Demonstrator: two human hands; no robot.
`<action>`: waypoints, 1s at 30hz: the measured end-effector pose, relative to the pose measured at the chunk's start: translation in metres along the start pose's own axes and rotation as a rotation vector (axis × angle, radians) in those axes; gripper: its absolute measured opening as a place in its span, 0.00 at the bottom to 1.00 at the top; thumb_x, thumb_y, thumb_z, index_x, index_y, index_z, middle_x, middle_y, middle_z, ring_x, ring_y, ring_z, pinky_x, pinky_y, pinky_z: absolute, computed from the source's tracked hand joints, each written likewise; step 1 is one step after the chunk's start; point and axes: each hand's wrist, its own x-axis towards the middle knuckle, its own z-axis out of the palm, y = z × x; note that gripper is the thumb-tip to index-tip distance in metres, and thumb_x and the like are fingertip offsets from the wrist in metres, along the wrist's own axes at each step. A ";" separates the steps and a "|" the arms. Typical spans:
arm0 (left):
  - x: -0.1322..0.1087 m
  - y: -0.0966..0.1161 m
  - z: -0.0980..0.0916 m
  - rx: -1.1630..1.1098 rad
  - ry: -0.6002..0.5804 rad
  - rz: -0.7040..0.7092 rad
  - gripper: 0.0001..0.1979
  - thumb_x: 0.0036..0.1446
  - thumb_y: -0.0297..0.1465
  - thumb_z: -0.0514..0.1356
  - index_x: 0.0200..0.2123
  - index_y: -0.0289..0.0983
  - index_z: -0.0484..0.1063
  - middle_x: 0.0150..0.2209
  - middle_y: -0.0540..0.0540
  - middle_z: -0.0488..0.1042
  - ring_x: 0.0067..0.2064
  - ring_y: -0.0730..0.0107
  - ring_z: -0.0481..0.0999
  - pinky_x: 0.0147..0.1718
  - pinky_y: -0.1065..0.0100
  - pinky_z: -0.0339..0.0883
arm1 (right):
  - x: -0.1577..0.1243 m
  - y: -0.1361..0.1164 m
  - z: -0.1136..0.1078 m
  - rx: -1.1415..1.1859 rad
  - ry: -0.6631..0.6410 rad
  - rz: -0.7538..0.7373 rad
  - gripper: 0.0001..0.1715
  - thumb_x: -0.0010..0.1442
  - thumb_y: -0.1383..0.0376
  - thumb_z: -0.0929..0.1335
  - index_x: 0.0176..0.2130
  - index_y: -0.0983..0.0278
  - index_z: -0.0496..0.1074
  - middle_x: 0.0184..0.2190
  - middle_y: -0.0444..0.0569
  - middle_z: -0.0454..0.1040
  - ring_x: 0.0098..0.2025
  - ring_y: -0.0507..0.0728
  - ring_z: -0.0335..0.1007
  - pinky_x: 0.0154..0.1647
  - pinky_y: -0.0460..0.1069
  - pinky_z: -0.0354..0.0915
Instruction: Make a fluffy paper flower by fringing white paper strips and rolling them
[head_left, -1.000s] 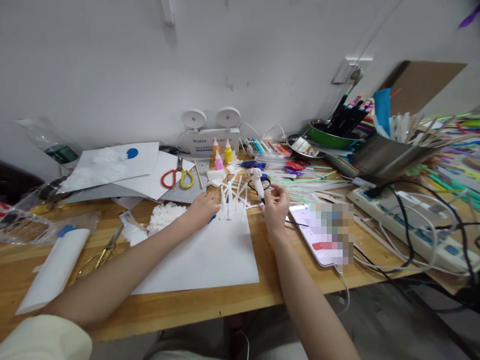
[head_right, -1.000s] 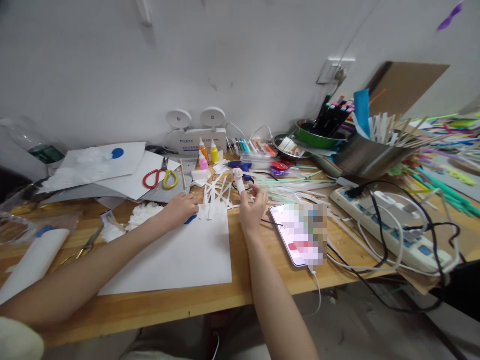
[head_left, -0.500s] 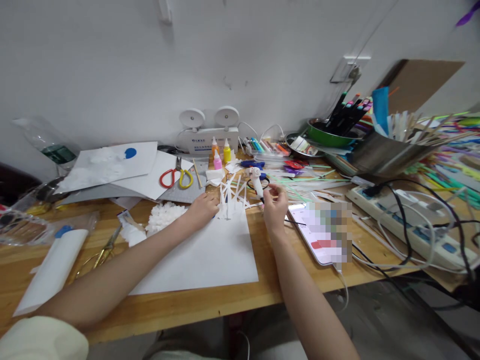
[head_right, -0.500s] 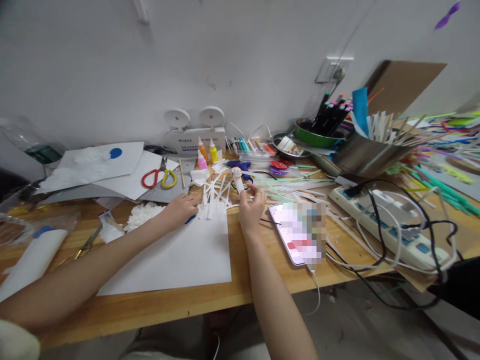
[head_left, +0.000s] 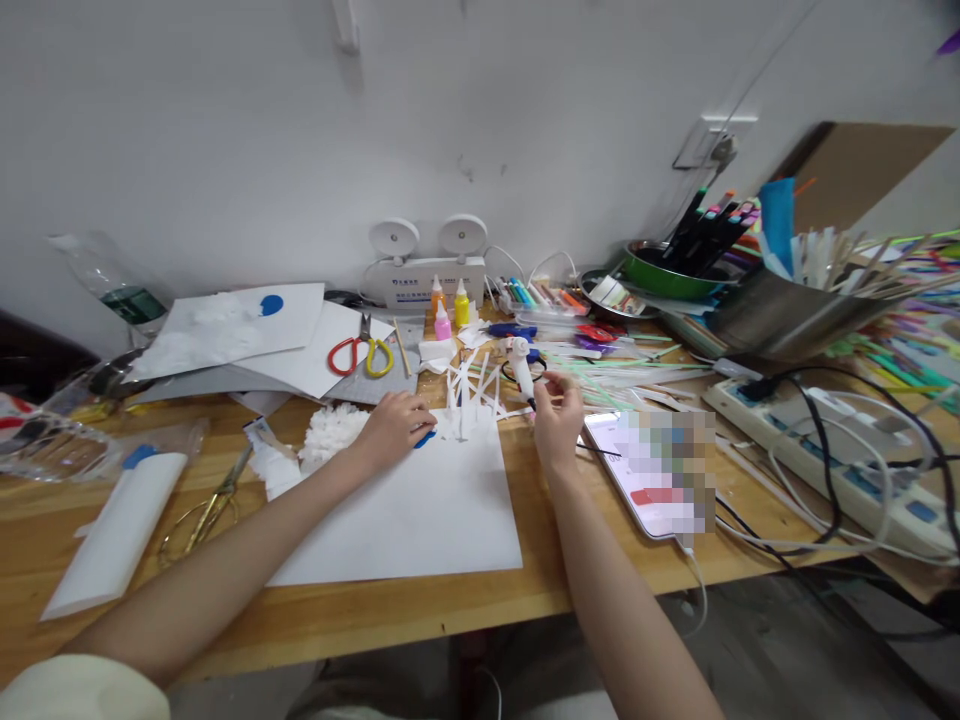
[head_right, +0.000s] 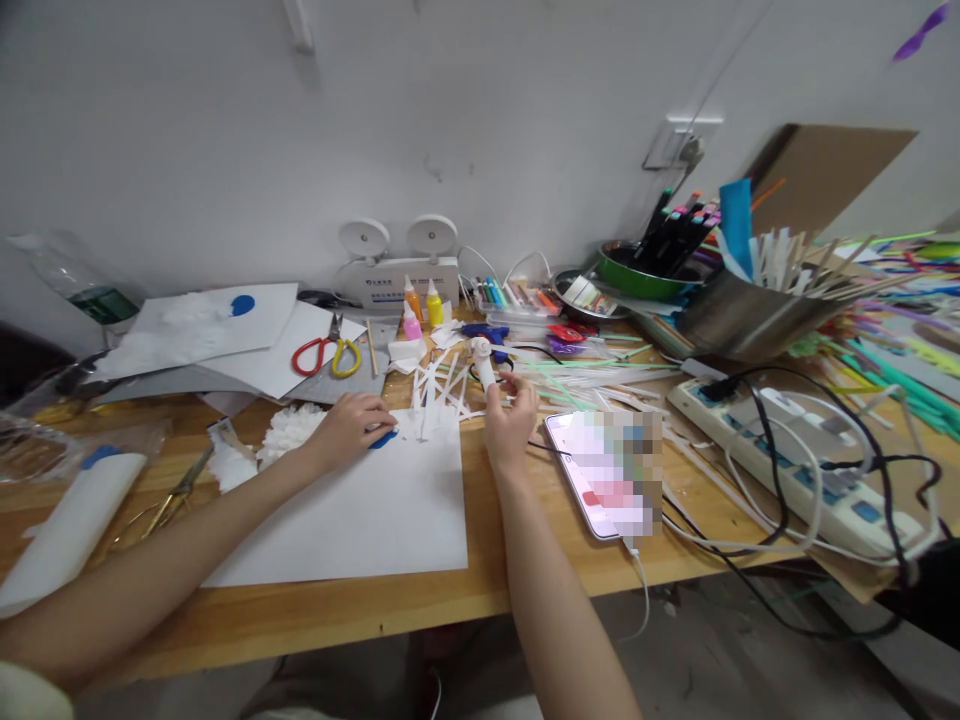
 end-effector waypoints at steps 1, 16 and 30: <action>0.000 0.001 0.002 -0.004 0.011 -0.011 0.09 0.53 0.32 0.53 0.30 0.40 0.73 0.32 0.48 0.71 0.36 0.67 0.65 0.34 0.65 0.51 | 0.000 0.000 0.000 0.001 -0.003 0.005 0.15 0.49 0.62 0.61 0.37 0.65 0.67 0.30 0.47 0.66 0.35 0.55 0.60 0.36 0.50 0.56; 0.001 -0.001 0.008 -0.191 0.021 -0.203 0.09 0.51 0.34 0.54 0.29 0.40 0.73 0.31 0.48 0.70 0.36 0.68 0.66 0.34 0.66 0.52 | -0.001 -0.001 0.001 0.004 -0.009 0.015 0.15 0.49 0.61 0.62 0.37 0.65 0.68 0.30 0.47 0.67 0.35 0.55 0.60 0.35 0.49 0.56; 0.006 0.003 0.011 -0.237 0.042 -0.299 0.06 0.47 0.33 0.56 0.24 0.38 0.72 0.28 0.49 0.70 0.33 0.68 0.67 0.34 0.66 0.52 | -0.001 -0.002 0.001 0.021 -0.020 0.031 0.16 0.49 0.61 0.62 0.37 0.65 0.67 0.30 0.47 0.67 0.34 0.54 0.60 0.34 0.49 0.56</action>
